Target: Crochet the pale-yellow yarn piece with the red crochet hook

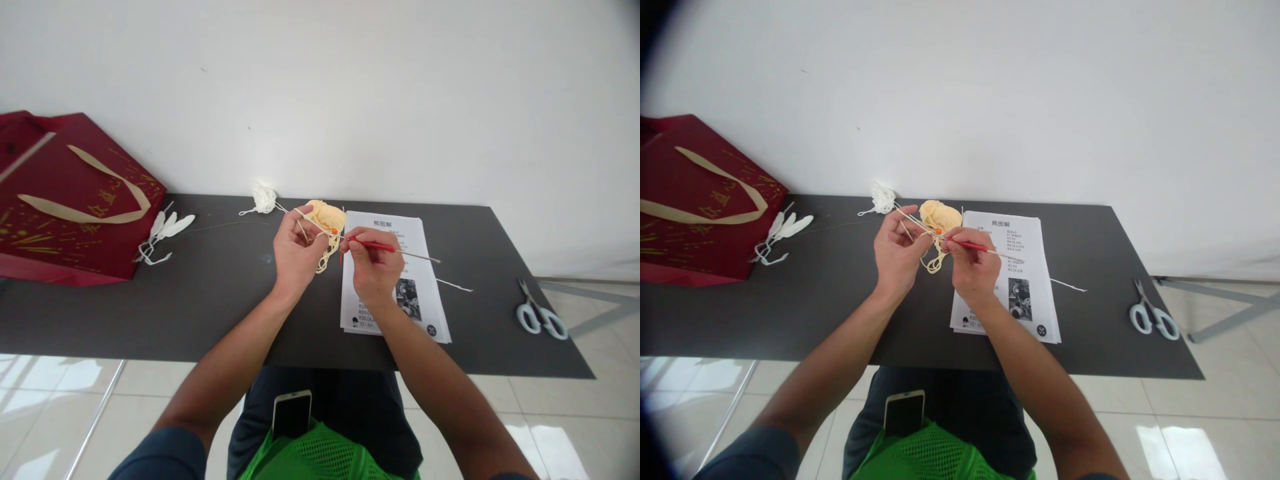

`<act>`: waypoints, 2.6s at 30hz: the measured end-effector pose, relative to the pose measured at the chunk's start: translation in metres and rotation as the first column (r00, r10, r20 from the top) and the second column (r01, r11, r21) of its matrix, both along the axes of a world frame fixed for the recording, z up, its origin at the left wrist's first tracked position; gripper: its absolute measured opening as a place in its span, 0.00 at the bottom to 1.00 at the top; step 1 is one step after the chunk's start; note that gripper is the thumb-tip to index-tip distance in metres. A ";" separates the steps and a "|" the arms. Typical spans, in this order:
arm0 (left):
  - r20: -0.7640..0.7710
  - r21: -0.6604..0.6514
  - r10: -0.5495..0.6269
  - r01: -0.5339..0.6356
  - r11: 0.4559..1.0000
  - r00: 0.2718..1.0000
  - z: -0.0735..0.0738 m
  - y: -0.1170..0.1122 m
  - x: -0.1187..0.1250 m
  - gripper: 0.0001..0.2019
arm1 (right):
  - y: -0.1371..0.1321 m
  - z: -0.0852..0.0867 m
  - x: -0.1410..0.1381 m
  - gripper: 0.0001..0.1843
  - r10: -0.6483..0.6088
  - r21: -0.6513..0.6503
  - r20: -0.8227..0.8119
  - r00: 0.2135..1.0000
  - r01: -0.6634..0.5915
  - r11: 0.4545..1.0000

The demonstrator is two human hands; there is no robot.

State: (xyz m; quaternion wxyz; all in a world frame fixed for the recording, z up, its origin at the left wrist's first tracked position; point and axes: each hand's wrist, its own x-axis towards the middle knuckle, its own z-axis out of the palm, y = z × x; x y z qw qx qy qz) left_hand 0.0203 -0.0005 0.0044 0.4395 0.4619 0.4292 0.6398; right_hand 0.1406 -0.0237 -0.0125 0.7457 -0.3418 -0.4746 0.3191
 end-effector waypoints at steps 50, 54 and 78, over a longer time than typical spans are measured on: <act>-0.086 -0.065 -0.040 0.035 0.997 0.996 -0.001 0.005 -0.002 0.38 | 0.011 -0.003 0.014 0.06 0.034 -0.092 0.099 0.995 -0.025 0.995; -0.045 -0.049 -0.086 0.084 0.995 0.995 0.003 0.001 -0.003 0.35 | 0.014 -0.002 0.014 0.09 0.103 -0.134 -0.076 0.992 -0.113 0.985; 0.209 -0.074 -0.288 0.309 0.948 0.935 -0.003 0.009 -0.008 0.19 | 0.015 -0.006 0.007 0.08 0.249 -0.274 -0.446 0.860 -0.396 0.877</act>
